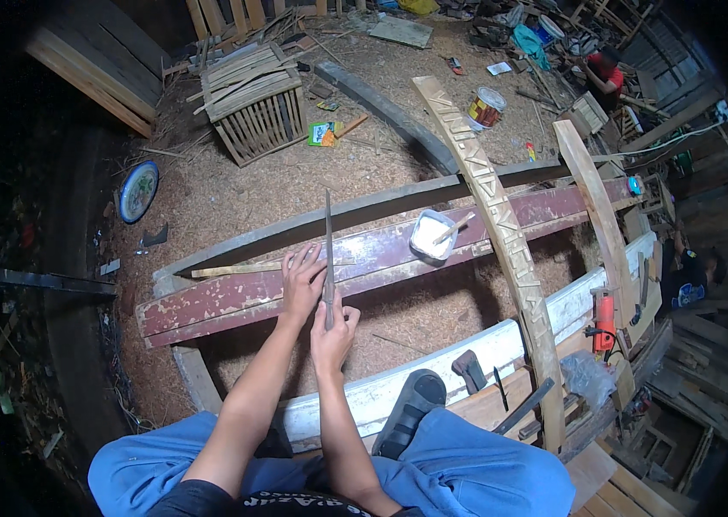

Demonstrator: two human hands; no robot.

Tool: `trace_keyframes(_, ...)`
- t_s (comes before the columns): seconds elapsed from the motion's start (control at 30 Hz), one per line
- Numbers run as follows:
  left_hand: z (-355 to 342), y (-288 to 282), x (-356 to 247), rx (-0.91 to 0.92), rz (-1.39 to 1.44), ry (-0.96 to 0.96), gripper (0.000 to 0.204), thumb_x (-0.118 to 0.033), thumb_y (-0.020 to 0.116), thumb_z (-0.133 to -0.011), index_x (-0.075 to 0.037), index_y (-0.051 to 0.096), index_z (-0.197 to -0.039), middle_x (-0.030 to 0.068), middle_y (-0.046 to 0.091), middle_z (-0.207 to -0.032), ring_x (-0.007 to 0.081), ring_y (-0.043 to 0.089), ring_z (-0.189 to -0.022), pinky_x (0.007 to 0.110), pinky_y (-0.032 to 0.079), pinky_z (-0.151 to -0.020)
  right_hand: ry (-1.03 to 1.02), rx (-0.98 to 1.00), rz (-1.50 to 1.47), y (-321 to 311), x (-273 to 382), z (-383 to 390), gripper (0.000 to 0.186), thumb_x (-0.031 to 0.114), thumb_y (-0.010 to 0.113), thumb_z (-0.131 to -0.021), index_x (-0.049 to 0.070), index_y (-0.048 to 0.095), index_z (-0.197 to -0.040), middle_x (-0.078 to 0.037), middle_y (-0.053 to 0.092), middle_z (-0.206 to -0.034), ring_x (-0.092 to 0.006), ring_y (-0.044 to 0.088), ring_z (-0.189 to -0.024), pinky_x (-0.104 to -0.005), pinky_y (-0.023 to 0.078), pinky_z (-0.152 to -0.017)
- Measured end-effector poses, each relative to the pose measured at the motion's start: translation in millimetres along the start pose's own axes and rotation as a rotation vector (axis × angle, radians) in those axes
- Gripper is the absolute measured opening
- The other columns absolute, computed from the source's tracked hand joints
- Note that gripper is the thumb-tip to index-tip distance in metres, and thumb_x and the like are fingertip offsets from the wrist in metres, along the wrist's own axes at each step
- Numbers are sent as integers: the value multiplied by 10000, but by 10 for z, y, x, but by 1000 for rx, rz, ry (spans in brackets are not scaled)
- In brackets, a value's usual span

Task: The person uses a saw to cut a thin strip of wood on a workbench. The person then picks up two smaller pieces of wood, fits them together by hand, and applies a small amount of glue to the joint.

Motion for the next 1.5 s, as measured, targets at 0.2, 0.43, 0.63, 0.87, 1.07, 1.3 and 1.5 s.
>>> trace_keyframes(0.2, 19, 9, 17, -4, 15, -27, 183, -170, 693, -892, -106, 777, -1042, 96, 655, -1353, 268, 502, -1363, 482, 283, -1155, 8, 9, -6, -27, 59, -15, 450, 198, 675, -942, 61, 633, -1368, -187, 540, -962, -325, 555, -902, -436, 472, -855)
trace_keyframes(0.43, 10, 0, -4, -8, 21, -18, 179, -172, 699, -888, -100, 773, -1034, 88, 652, -1361, 259, 502, -1363, 480, 282, -1156, 15, 12, 11, -32, 22, 27, 440, 194, 675, -942, 51, 638, -1356, -200, 546, -978, -337, 563, -905, -436, 473, -856)
trace_keyframes(0.63, -5, -6, -4, -17, -15, 10, 178, -173, 700, -883, -102, 766, -1032, 90, 656, -1355, 265, 510, -1354, 480, 282, -1156, -2, 1, -24, -19, 58, -48, 431, 205, 677, -945, 49, 645, -1345, -194, 541, -974, -338, 568, -893, -437, 477, -847)
trace_keyframes(0.87, 9, 9, 0, -3, 18, -14, 184, -160, 700, -883, -78, 764, -1035, 89, 646, -1371, 277, 505, -1363, 494, 268, -1165, 15, 23, 14, -24, 67, -59, 436, 215, 673, -953, 53, 635, -1356, -201, 548, -991, -347, 584, -901, -435, 485, -844)
trace_keyframes(1.07, 21, 14, 6, -15, 16, -10, 189, -176, 702, -885, -78, 771, -1031, 90, 653, -1360, 273, 505, -1361, 485, 282, -1162, 8, 21, 24, -39, -11, 70, 438, 189, 676, -946, 50, 633, -1359, -200, 549, -982, -347, 582, -901, -429, 487, -839)
trace_keyframes(1.3, 16, -9, -32, -8, -1, -1, 185, -168, 701, -885, -79, 769, -1032, 89, 659, -1350, 278, 520, -1342, 487, 291, -1151, -20, 28, 49, -47, 47, -1, 433, 237, 652, -960, 108, 629, -1373, -208, 535, -1007, -365, 607, -894, -466, 509, -797)
trace_keyframes(1.5, 4, -12, -36, -16, -9, 8, 183, -169, 703, -882, -78, 770, -1027, 94, 660, -1346, 277, 519, -1343, 479, 292, -1151, -10, 26, 11, -7, 77, -105, 431, 247, 644, -967, 105, 627, -1373, -217, 539, -1050, -384, 610, -900, -463, 509, -809)
Point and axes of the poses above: each hand's wrist, its own z-axis away from the middle knuckle, its own y-axis out of the palm, x = y × z, the point moved 9 cm from there along -z, towards the middle knuckle
